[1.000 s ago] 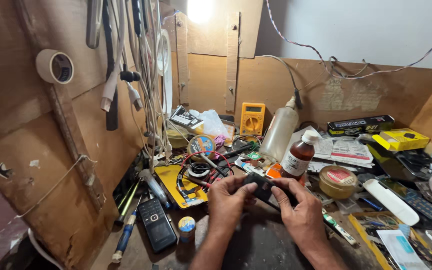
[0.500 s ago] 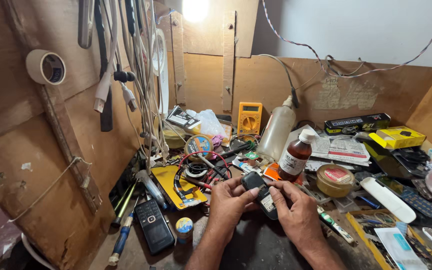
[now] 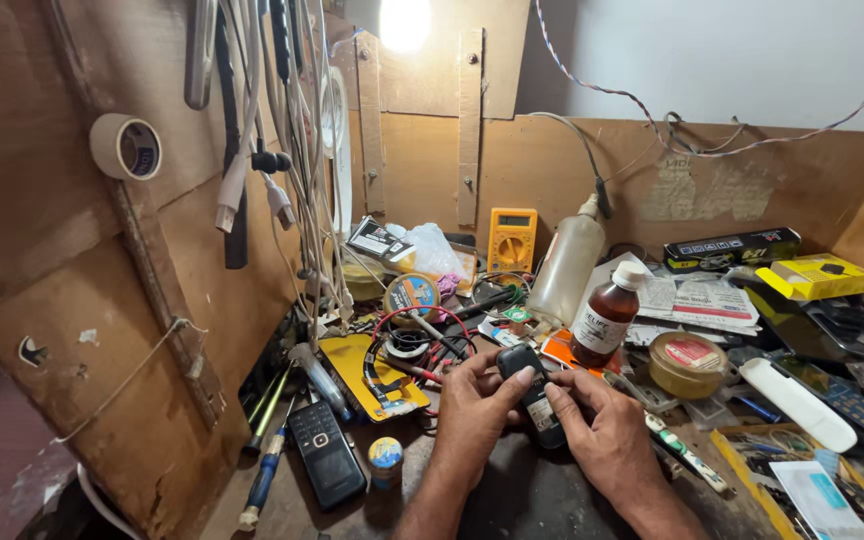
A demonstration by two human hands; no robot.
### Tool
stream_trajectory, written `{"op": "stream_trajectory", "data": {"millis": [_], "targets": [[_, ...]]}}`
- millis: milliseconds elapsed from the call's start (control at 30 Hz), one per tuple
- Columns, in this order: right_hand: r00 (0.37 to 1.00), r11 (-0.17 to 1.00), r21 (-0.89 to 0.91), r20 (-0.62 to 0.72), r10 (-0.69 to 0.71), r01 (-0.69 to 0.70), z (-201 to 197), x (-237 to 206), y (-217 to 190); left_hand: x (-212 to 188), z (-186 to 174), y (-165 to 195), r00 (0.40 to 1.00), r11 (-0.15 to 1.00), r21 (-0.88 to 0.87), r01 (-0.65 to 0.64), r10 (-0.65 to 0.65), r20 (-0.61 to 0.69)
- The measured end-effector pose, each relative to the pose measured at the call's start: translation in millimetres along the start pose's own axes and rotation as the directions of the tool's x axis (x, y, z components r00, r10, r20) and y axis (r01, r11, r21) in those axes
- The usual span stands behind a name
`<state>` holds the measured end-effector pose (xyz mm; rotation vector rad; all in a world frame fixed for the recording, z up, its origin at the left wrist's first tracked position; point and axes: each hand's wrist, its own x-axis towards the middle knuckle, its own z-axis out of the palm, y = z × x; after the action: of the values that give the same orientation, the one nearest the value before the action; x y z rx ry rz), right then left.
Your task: The person assembles a small electronic device by inserting a circuit board into a black plastic housing, aligning it, and then using a screwdriver to secure it with screws. The person handles the circuit board, housing, and screwdriver throughout the clip.
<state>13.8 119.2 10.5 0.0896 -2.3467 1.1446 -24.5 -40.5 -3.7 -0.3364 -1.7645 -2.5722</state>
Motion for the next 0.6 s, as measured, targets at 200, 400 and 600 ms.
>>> {"op": "stream_trajectory", "data": {"millis": [200, 400, 600], "targets": [[1.000, 1.000, 0.006, 0.015, -0.015, 0.015, 0.9, -0.2, 0.3, -0.5, 0.6, 4.3, 1.000, 0.995, -0.098, 0.000, 0.000, -0.004], [1.000, 1.000, -0.026, 0.029, -0.002, 0.003, -0.9, 0.0, 0.2, -0.5, -0.2, 3.9, 1.000, 0.996, -0.091, -0.004, 0.004, -0.004], [0.998, 0.997, 0.027, 0.001, -0.067, 0.067, -2.6, -1.9, -1.9, 0.4, 1.9, 1.3, 0.998, 0.999, 0.003, -0.053, 0.053, -0.035]]}}
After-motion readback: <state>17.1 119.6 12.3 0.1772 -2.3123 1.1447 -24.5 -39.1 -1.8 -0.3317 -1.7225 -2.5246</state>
